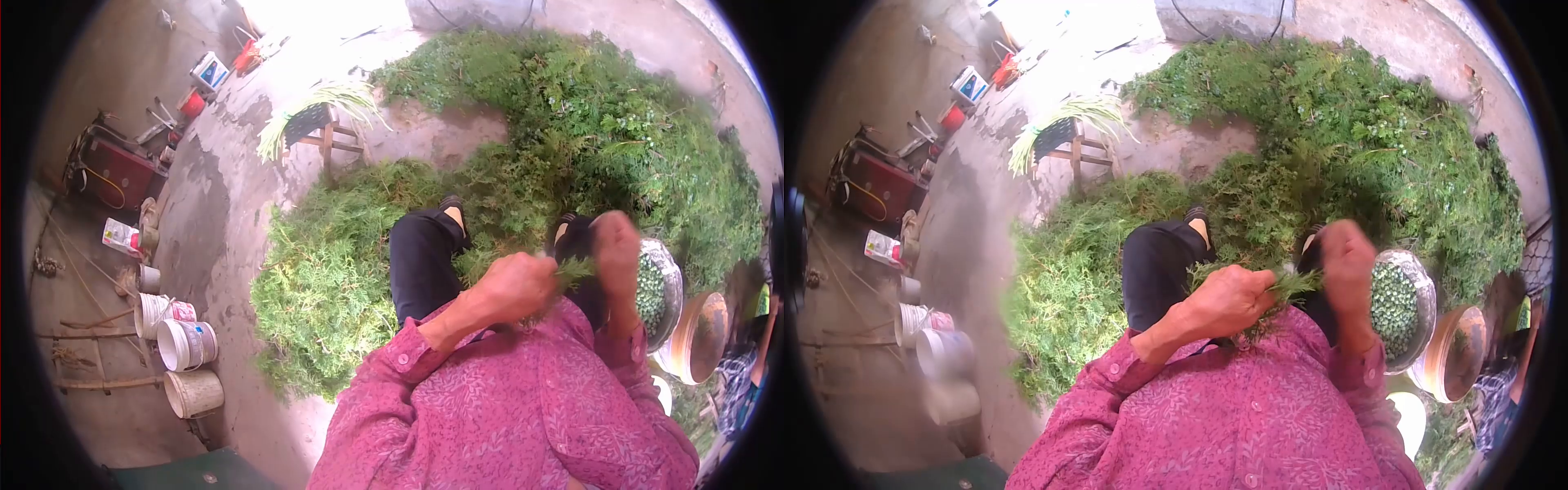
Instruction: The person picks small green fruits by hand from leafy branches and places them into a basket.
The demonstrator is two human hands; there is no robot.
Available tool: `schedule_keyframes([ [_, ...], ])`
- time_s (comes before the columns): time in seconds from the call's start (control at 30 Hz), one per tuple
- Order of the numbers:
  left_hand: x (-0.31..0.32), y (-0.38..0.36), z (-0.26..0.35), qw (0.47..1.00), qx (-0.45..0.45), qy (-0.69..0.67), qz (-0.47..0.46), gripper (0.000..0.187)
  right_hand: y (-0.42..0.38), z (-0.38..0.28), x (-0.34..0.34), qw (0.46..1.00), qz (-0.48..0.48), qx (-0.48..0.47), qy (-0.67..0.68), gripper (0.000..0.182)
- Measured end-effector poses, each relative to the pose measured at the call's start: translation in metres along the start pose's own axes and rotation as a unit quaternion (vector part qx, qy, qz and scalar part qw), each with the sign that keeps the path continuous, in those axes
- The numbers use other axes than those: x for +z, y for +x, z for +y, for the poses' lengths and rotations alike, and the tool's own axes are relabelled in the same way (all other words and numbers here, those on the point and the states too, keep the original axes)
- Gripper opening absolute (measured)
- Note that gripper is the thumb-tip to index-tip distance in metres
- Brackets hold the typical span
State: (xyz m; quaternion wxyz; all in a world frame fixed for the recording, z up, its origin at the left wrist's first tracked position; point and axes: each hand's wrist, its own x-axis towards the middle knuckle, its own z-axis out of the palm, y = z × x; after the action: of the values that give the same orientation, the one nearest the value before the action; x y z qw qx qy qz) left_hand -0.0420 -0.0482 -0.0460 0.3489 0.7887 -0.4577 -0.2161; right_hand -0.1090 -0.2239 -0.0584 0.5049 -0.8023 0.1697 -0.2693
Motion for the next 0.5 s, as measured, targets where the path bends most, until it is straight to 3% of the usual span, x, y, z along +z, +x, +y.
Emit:
schedule_keyframes([
  [0.03, -0.001, -0.004, -0.002, 1.000, -0.001, -0.001, -0.002, 0.018, 0.014, 0.015, -0.015, 0.998, 0.043, -0.011, 0.038, 0.019],
  [0.07, -0.004, -0.010, -0.007, 1.000, -0.026, -0.005, 0.000, 0.017, 0.026, 0.032, -0.032, 0.981, 0.117, 0.098, 0.123, 0.016],
  [0.1, -0.011, -0.017, -0.012, 0.999, -0.051, -0.007, 0.003, 0.015, 0.033, 0.036, -0.052, 0.954, 0.169, 0.144, 0.203, 0.015],
  [0.13, -0.024, -0.023, -0.015, 0.993, -0.099, 0.018, 0.061, 0.010, 0.037, 0.053, -0.075, 0.958, 0.186, 0.105, 0.192, 0.014],
  [0.17, -0.038, -0.030, -0.031, 0.982, -0.089, 0.004, 0.167, 0.011, 0.038, 0.064, -0.094, 0.953, 0.227, 0.086, 0.179, 0.017],
  [0.2, -0.056, -0.037, -0.059, 0.965, -0.153, 0.024, 0.214, 0.013, 0.034, 0.062, -0.108, 0.946, 0.270, 0.078, 0.163, 0.008],
  [0.27, -0.103, -0.058, -0.080, 0.872, -0.153, 0.208, 0.416, 0.010, 0.023, 0.110, -0.154, 0.938, 0.312, 0.070, 0.133, 0.005],
  [0.3, -0.124, -0.071, -0.105, 0.804, -0.198, 0.325, 0.457, 0.007, 0.014, 0.134, -0.169, 0.936, 0.332, 0.081, 0.080, 0.004],
  [0.33, -0.145, -0.090, -0.139, 0.764, -0.295, 0.351, 0.453, 0.014, 0.002, 0.166, -0.185, 0.930, 0.355, 0.092, 0.024, 0.005],
  [0.37, -0.160, -0.102, -0.164, 0.699, -0.329, 0.467, 0.430, 0.025, -0.012, 0.226, -0.212, 0.934, 0.329, 0.075, -0.117, 0.009],
  [0.4, -0.172, -0.116, -0.184, 0.680, -0.379, 0.522, 0.349, 0.036, -0.029, 0.214, -0.205, 0.910, 0.253, 0.125, -0.304, 0.015],
  [0.43, -0.173, -0.112, -0.169, 0.668, -0.487, 0.489, 0.280, 0.047, -0.040, 0.203, -0.194, 0.831, 0.151, 0.208, -0.494, 0.020],
  [0.47, -0.167, -0.111, -0.170, 0.680, -0.475, 0.485, 0.277, 0.047, -0.058, 0.240, -0.204, 0.829, 0.051, 0.219, -0.512, 0.025],
  [0.5, -0.162, -0.112, -0.173, 0.684, -0.501, 0.474, 0.239, 0.053, -0.075, 0.243, -0.196, 0.863, 0.040, 0.191, -0.465, 0.027],
])
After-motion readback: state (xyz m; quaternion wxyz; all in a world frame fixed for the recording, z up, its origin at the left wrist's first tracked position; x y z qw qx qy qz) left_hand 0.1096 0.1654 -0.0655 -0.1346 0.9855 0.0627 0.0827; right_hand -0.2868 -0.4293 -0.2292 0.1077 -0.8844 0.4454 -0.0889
